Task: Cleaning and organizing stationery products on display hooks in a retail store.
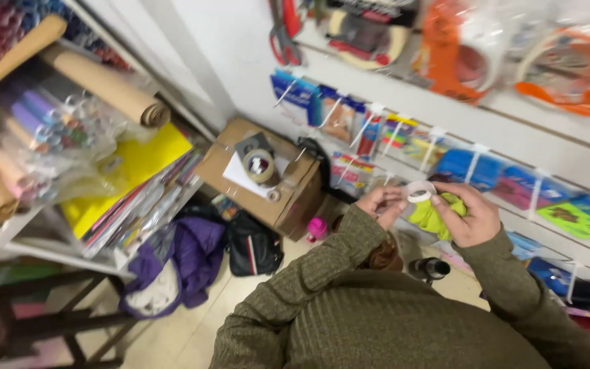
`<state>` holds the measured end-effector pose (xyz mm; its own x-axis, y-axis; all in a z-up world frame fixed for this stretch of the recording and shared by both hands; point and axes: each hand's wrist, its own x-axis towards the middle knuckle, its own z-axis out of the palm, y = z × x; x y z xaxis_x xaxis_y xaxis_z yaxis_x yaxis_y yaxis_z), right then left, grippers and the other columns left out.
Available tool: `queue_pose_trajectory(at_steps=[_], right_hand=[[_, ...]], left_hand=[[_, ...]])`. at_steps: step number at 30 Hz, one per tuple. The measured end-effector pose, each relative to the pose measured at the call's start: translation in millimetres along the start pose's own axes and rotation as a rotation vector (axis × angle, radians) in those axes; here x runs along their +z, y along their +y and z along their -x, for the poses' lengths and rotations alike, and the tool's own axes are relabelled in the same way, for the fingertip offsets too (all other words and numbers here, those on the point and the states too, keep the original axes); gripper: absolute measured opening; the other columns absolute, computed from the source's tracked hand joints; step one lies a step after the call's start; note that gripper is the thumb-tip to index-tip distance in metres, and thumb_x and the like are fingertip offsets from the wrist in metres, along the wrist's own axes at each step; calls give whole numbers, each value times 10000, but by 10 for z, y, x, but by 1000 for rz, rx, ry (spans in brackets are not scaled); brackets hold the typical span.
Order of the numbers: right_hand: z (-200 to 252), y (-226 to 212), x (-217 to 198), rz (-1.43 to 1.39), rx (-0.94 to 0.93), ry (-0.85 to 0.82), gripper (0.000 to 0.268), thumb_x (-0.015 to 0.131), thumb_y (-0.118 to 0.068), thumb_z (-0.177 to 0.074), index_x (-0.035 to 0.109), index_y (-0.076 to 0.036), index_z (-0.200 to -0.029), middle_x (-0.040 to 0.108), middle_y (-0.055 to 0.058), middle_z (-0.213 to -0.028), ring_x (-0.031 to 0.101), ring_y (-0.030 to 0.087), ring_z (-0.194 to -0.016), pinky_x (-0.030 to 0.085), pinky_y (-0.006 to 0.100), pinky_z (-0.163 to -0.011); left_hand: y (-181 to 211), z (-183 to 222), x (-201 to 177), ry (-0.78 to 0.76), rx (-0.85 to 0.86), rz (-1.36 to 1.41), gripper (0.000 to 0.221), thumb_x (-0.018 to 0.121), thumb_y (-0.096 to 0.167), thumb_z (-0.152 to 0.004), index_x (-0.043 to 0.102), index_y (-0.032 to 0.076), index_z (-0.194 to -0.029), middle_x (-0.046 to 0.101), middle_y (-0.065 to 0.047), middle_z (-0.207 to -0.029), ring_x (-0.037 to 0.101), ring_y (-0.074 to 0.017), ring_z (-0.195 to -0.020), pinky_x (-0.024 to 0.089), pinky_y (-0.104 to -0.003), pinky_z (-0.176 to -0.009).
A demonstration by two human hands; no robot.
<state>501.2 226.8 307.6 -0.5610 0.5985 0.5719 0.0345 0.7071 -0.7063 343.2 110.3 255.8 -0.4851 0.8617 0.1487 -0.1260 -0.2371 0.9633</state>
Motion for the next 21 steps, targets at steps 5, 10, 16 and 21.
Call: queue_pose_trajectory(at_steps=[5,10,16,21], right_hand=[[189,425,1206,-77,223,-257,330,814,-240,-868,758,-149,-1180,747,154,-1012,706,348,-968,528,477,-852],[292,465,2227,46,668,-726,489,770,-376,-883,717,-163,-1320,744,275,-1080,686,448,-1049,539,519,-942],[366,772,3611,-79,842,-841,543,783,-316,-875,665,-117,-1366,718,279,-1163,659,434,-1120,521,497,-989],[620,1491,4680,30,833,-881,602,812,-422,-812,671,-221,-1362,703,192,-1254,627,373,-1213,524,438,-1017]], left_hand=[[-866,278,-1119,285,-113,-147,240,700,253,-999,712,157,-1220,757,-84,-1046,733,-242,-938,620,-363,-771],[-2103,652,-2149,480,-437,-59,262,700,217,-974,692,121,-1217,727,-152,-1046,719,-253,-749,633,-350,-676],[-2129,687,-3111,637,-640,-41,269,697,211,-963,703,70,-1193,711,-202,-1121,730,-287,-937,643,-343,-758],[-3363,385,-3935,726,-604,-9,329,705,117,-933,659,38,-1249,677,-258,-1154,698,-345,-988,643,-379,-767]])
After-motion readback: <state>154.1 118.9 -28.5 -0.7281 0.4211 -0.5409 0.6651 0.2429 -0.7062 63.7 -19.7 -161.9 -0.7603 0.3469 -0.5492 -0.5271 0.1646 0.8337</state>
